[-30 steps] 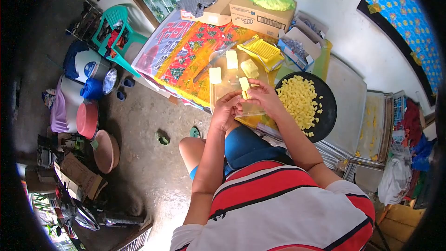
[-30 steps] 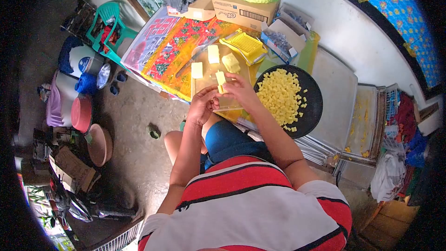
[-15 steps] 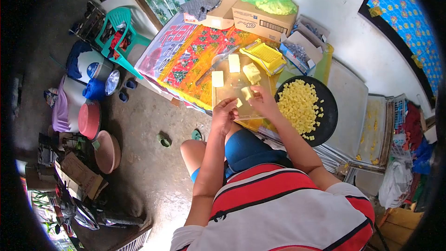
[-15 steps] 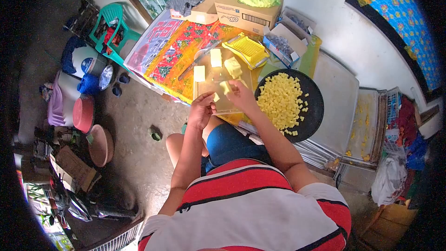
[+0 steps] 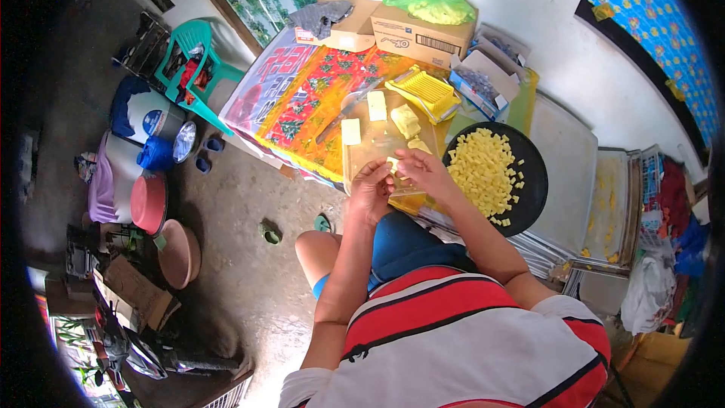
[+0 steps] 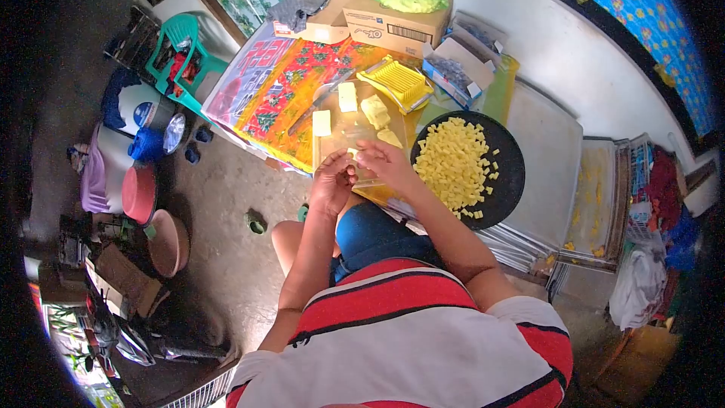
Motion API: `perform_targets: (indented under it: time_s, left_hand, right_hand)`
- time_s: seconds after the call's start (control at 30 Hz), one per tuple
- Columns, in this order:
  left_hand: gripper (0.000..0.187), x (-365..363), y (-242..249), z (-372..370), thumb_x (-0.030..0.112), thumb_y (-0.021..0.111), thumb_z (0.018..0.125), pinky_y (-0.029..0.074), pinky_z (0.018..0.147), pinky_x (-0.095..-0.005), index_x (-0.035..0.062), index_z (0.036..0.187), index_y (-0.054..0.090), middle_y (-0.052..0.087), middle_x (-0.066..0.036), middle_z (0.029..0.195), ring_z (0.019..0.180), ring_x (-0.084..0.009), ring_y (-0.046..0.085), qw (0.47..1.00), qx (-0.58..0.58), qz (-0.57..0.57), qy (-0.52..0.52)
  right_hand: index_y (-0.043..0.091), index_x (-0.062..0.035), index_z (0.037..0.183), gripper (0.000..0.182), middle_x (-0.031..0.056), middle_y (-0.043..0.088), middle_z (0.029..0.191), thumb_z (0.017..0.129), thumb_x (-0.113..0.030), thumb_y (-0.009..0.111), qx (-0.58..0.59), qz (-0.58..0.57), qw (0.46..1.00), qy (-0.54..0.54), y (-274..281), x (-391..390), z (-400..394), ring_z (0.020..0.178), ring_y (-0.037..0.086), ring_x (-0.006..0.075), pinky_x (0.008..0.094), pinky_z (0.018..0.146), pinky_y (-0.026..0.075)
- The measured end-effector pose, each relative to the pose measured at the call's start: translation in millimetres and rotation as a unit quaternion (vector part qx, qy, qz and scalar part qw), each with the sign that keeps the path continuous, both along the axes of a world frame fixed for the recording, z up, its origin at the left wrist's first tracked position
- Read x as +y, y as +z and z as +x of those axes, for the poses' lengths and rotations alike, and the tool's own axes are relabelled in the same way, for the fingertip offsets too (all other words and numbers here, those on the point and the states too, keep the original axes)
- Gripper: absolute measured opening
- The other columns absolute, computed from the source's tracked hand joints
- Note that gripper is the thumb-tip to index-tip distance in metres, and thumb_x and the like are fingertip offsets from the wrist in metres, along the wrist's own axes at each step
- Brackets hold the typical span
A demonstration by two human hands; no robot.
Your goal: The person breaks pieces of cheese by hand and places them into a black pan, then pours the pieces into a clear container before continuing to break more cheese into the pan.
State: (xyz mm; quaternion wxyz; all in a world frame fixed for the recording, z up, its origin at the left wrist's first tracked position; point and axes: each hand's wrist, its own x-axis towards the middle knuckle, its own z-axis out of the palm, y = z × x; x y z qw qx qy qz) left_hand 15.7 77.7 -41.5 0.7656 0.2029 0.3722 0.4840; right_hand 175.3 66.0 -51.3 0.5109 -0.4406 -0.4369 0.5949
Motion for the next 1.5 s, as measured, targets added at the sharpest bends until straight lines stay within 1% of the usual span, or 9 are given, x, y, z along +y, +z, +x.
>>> perform_targets:
  time_s: [0.03, 0.13, 0.33, 0.7, 0.93, 1.2, 1.3, 1.4, 1.5]
  left_hand:
    - [0.022, -2, 0, 5, 0.006, 0.065, 0.082, 0.043, 0.054, -0.0236, 0.0049, 0.103, 0.058, 0.059, -0.001, 0.076, 0.063, -0.0105, 0.054, 1.000, 0.007, 0.011, -0.010]
    - [0.018, -9, 7, 16, 0.006, 0.065, 0.083, 0.042, 0.051, -0.0227, 0.0041, 0.100, 0.061, 0.059, -0.001, 0.072, 0.059, -0.0090, 0.054, 0.998, 0.036, 0.038, -0.029]
    - [0.015, -17, 26, 23, 0.009, 0.064, 0.084, 0.042, 0.050, -0.0226, 0.0038, 0.097, 0.060, 0.060, -0.001, 0.073, 0.056, -0.0080, 0.052, 0.992, 0.039, 0.073, -0.095]
    - [0.009, -25, 41, 41, 0.013, 0.061, 0.088, 0.040, 0.048, -0.0214, 0.0041, 0.086, 0.060, 0.057, 0.000, 0.068, 0.054, -0.0076, 0.051, 0.972, 0.072, 0.138, -0.177]
    - [0.016, -31, 43, 55, 0.019, 0.061, 0.089, 0.040, 0.048, -0.0236, 0.0033, 0.087, 0.060, 0.056, -0.001, 0.067, 0.052, -0.0087, 0.048, 0.973, 0.021, 0.109, -0.202]
    - [0.016, -37, 35, 80, 0.016, 0.063, 0.088, 0.037, 0.047, -0.0236, 0.0030, 0.096, 0.062, 0.058, -0.001, 0.072, 0.054, -0.0074, 0.046, 0.968, 0.013, 0.096, -0.231]
    - [0.019, -30, 17, 104, 0.017, 0.067, 0.084, 0.039, 0.048, -0.0236, 0.0020, 0.095, 0.063, 0.059, -0.001, 0.070, 0.055, -0.0080, 0.049, 0.935, 0.179, 0.192, -0.237]
    - [0.022, -24, 3, 137, 0.019, 0.072, 0.079, 0.040, 0.049, -0.0242, 0.0002, 0.088, 0.064, 0.059, -0.002, 0.063, 0.054, -0.0085, 0.052, 0.848, 0.339, 0.344, -0.218]
    - [0.025, -15, -19, 162, 0.019, 0.073, 0.074, 0.043, 0.051, -0.0265, -0.0012, 0.087, 0.065, 0.059, -0.007, 0.062, 0.054, -0.0120, 0.054, 0.802, 0.392, 0.389, -0.225]
  right_hand:
    - [0.058, 0.0001, 0.116, 0.037, 0.0027, 0.063, 0.094, 0.084, -0.016, 0.068, 0.034, -0.002, 0.999, 0.021, 9, -3, 2, 0.080, 0.057, 0.0086, 0.0234, 0.071, 0.048]
    - [0.060, -0.0003, 0.114, 0.034, 0.0046, 0.064, 0.097, 0.083, -0.012, 0.069, -0.020, 0.028, 0.999, -0.008, 16, -8, 10, 0.083, 0.059, 0.0089, 0.0225, 0.072, 0.049]
    - [0.063, 0.0013, 0.111, 0.029, 0.0050, 0.062, 0.098, 0.083, -0.007, 0.067, 0.009, 0.037, 0.999, -0.012, 46, -30, 26, 0.088, 0.061, 0.0107, 0.0229, 0.076, 0.049]
    - [0.064, 0.0033, 0.109, 0.026, 0.0059, 0.065, 0.094, 0.084, -0.004, 0.065, -0.008, 0.069, 0.997, -0.023, 56, -49, 53, 0.083, 0.062, 0.0100, 0.0220, 0.075, 0.050]
    - [0.064, 0.0033, 0.109, 0.025, 0.0092, 0.066, 0.097, 0.085, -0.005, 0.064, 0.055, 0.023, 0.998, -0.026, 68, -65, 69, 0.080, 0.064, 0.0124, 0.0240, 0.077, 0.052]
    - [0.062, 0.0022, 0.113, 0.030, 0.0069, 0.065, 0.096, 0.084, -0.006, 0.063, 0.030, 0.006, 0.996, -0.083, 52, -77, 106, 0.083, 0.062, 0.0121, 0.0242, 0.077, 0.052]
    - [0.062, 0.0014, 0.112, 0.030, 0.0064, 0.064, 0.096, 0.083, -0.006, 0.065, 0.030, -0.001, 0.988, -0.153, 47, -86, 128, 0.083, 0.062, 0.0114, 0.0233, 0.073, 0.051]
    - [0.062, 0.0016, 0.110, 0.030, 0.0070, 0.064, 0.095, 0.082, -0.007, 0.066, -0.028, -0.008, 0.974, -0.225, 27, -93, 153, 0.081, 0.062, 0.0112, 0.0235, 0.071, 0.052]
    - [0.062, 0.0025, 0.108, 0.030, 0.0055, 0.064, 0.089, 0.081, -0.008, 0.068, -0.032, -0.030, 0.962, -0.270, 8, -97, 167, 0.073, 0.060, 0.0097, 0.0234, 0.064, 0.052]
